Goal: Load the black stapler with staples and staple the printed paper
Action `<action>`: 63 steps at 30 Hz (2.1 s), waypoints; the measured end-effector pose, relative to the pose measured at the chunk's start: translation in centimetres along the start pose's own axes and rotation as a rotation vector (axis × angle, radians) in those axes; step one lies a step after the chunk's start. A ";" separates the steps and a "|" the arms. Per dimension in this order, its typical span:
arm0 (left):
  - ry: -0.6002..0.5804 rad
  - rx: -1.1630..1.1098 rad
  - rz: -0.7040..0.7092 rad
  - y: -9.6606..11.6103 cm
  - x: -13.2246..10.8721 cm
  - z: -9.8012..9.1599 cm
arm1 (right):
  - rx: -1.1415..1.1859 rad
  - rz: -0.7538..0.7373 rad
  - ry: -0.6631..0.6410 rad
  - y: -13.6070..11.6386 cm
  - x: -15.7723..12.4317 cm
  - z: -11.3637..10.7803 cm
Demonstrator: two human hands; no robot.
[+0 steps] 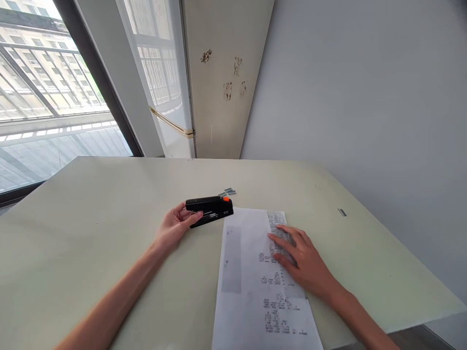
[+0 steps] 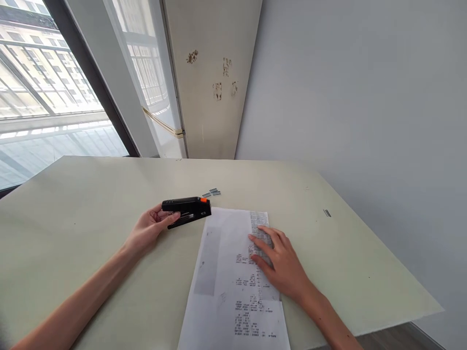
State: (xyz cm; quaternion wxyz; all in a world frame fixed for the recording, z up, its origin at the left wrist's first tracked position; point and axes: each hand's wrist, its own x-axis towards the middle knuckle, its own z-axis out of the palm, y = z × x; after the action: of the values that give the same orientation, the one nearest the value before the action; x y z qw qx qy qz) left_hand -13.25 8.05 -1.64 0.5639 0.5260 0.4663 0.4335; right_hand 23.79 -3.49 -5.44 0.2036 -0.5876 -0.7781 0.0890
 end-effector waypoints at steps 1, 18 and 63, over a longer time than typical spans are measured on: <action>0.015 -0.019 0.012 0.2 0.0 -0.3 | 0.014 -0.025 0.002 -0.9 0.2 0.5; 0.432 0.011 0.147 0.8 1.3 -4.0 | 0.454 -0.073 0.012 -12.9 6.9 5.8; 0.308 0.566 0.127 -0.6 2.6 -9.7 | 1.241 0.163 -0.200 -4.3 11.4 2.6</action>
State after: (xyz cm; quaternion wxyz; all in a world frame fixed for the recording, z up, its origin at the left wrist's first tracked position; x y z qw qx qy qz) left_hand -22.29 12.35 -2.53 0.2901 0.6182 0.6142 0.3955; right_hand 16.36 6.31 -3.70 0.4253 -0.4063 -0.5496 0.5932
